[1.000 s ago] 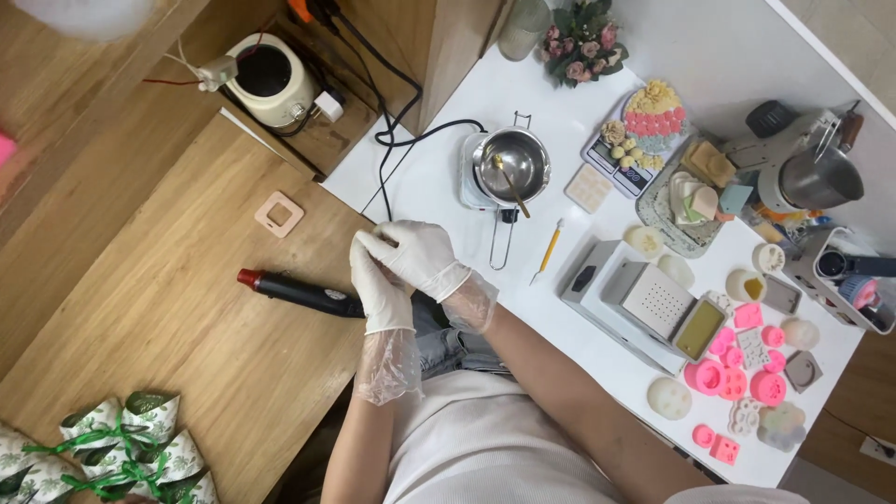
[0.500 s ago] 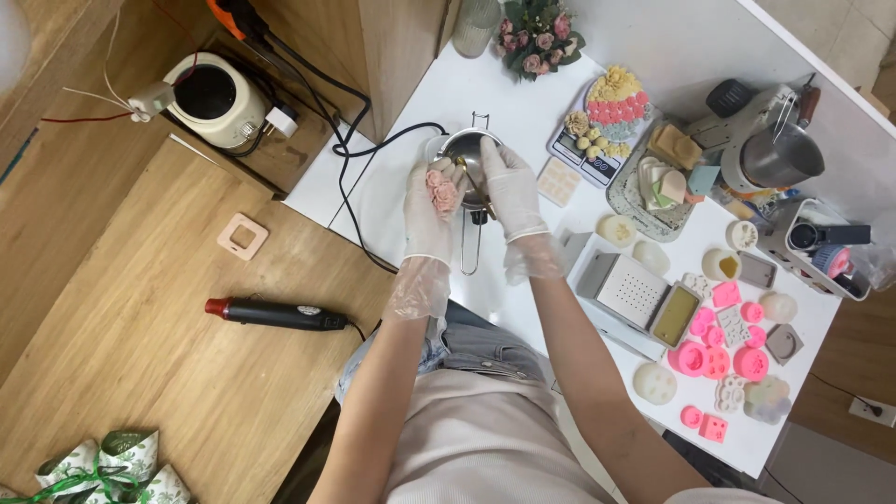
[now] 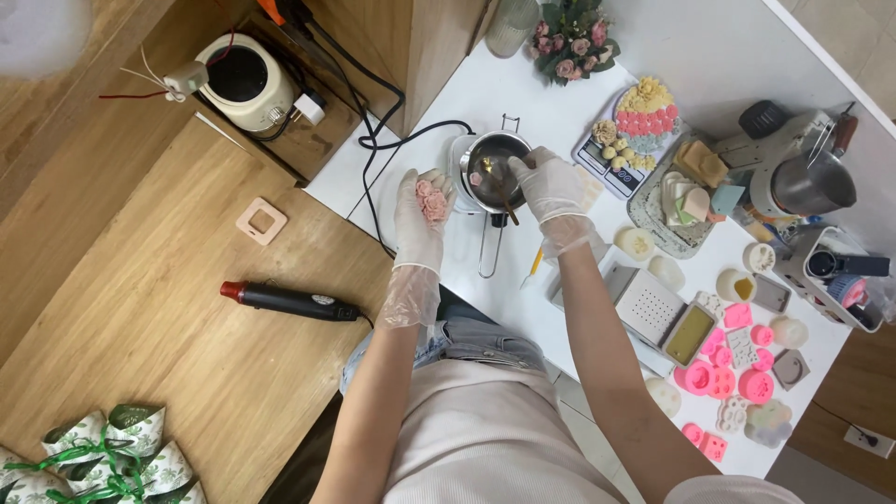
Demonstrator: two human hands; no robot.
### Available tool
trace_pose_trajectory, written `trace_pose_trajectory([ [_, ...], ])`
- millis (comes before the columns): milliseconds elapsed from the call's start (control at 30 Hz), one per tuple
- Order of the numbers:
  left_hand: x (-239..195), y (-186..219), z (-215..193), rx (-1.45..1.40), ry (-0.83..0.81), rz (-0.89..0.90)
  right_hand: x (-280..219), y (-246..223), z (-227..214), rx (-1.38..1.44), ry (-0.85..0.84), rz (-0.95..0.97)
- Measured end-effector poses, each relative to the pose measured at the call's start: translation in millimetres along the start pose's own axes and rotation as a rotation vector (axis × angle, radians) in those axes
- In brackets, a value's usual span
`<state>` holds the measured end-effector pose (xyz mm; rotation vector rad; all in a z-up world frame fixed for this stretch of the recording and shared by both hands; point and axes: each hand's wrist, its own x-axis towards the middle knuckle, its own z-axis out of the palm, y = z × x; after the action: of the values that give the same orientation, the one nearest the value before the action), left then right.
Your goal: The person handles a freshly molded wax block, then breaks and presses pieces of pink wax into a metal melting pot set on a hot plate, adding more pieces and stirring the pot's contents with a stick while the wax melts.
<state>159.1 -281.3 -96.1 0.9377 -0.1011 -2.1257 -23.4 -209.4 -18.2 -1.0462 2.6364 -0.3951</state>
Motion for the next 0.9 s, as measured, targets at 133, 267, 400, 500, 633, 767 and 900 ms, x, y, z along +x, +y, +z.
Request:
trace_pose_trajectory([
  [133, -5, 2, 3, -0.018, -0.002, -0.010, -3, -3, -4, 0.095, -0.014, -0.005],
  [267, -10, 2, 3, -0.010, 0.002, -0.007, -7, -15, -18, -0.029, 0.011, 0.037],
  [400, -14, 5, 1, -0.023, 0.000, -0.008, -7, -24, -24, -0.068, 0.017, 0.110],
  [500, -17, 9, 7, -0.036, 0.003, -0.003, -7, -22, -21, 0.001, 0.042, 0.031],
  [633, -12, 9, 2, -0.069, 0.000, 0.004, -25, -47, -31, 0.125, 0.011, -0.057],
  [767, 27, -13, -28, -0.178, -0.206, -0.067, -46, -74, -25, 0.185, 0.084, -0.719],
  [900, -3, -1, -14, -0.123, -0.487, -0.058, -60, -103, -19, -0.012, 0.176, -0.893],
])
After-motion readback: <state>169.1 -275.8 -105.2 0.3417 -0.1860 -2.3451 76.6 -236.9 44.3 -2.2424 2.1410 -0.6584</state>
